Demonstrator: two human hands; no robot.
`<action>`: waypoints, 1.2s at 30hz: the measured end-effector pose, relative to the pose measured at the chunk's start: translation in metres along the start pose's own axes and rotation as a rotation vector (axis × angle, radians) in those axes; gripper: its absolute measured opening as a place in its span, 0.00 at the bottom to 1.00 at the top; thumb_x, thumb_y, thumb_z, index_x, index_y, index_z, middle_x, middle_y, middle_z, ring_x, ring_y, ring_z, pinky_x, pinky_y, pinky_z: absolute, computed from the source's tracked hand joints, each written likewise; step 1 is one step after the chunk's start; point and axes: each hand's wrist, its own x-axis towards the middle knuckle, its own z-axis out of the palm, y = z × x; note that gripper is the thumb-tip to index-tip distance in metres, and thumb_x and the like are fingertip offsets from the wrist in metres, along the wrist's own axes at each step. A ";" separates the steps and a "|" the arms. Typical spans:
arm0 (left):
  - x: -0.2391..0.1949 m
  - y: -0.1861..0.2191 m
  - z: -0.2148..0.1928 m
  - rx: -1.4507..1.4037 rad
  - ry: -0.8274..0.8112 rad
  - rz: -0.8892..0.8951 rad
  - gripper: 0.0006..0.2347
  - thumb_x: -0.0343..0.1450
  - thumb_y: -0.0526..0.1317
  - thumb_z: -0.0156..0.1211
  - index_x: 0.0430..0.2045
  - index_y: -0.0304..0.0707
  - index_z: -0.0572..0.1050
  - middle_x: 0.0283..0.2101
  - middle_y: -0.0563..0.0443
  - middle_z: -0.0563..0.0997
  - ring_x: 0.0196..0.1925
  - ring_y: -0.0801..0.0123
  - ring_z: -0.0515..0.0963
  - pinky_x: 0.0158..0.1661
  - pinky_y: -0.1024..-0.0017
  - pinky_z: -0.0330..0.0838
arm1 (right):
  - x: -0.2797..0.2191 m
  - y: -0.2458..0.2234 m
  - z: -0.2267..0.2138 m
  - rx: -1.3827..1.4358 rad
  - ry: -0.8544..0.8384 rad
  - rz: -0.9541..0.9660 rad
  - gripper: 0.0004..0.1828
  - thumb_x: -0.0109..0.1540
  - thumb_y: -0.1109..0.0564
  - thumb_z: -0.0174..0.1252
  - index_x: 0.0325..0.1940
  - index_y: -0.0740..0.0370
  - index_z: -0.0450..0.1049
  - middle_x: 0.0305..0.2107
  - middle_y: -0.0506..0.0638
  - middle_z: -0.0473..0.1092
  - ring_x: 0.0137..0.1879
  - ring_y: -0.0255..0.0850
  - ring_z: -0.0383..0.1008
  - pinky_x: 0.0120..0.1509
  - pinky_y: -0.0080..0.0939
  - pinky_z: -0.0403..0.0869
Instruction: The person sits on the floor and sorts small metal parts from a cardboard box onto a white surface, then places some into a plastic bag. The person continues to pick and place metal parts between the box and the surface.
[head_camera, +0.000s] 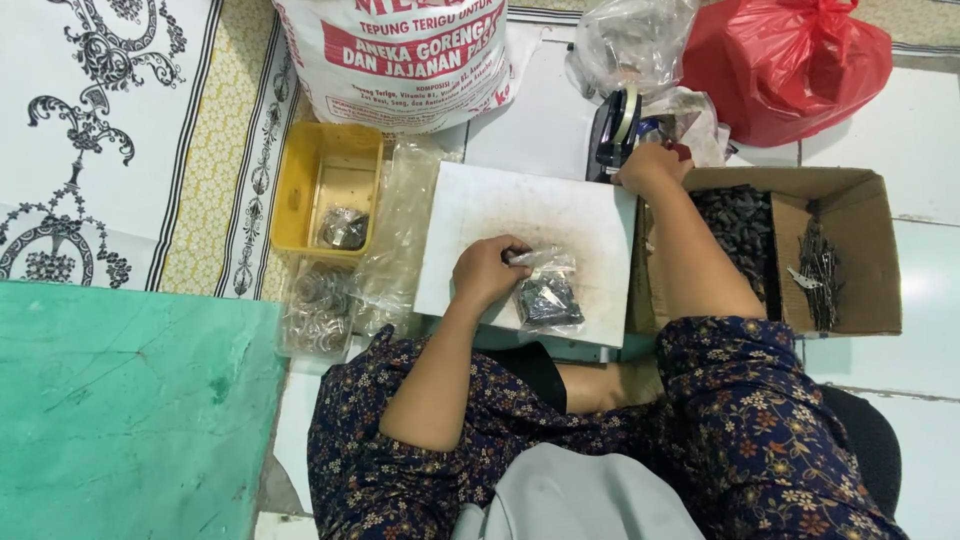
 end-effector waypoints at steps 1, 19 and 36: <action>0.000 -0.002 0.001 -0.001 -0.002 -0.002 0.16 0.59 0.41 0.75 0.41 0.52 0.84 0.37 0.49 0.86 0.49 0.53 0.83 0.52 0.60 0.74 | 0.002 -0.001 0.003 -0.002 -0.002 0.001 0.19 0.60 0.61 0.61 0.54 0.74 0.78 0.48 0.67 0.77 0.60 0.65 0.73 0.62 0.58 0.52; 0.003 -0.006 0.002 -0.028 0.004 0.015 0.17 0.58 0.41 0.75 0.41 0.50 0.84 0.37 0.49 0.86 0.47 0.55 0.83 0.50 0.63 0.74 | 0.036 0.028 0.041 -0.100 0.123 -0.086 0.17 0.60 0.60 0.60 0.51 0.72 0.79 0.51 0.65 0.72 0.62 0.62 0.65 0.65 0.70 0.49; 0.003 -0.008 0.001 -0.030 -0.030 0.009 0.17 0.60 0.42 0.75 0.43 0.52 0.83 0.40 0.49 0.86 0.50 0.56 0.84 0.50 0.64 0.74 | -0.174 0.012 -0.003 0.734 -0.173 -0.593 0.08 0.59 0.56 0.69 0.38 0.62 0.84 0.38 0.60 0.72 0.47 0.50 0.69 0.52 0.48 0.68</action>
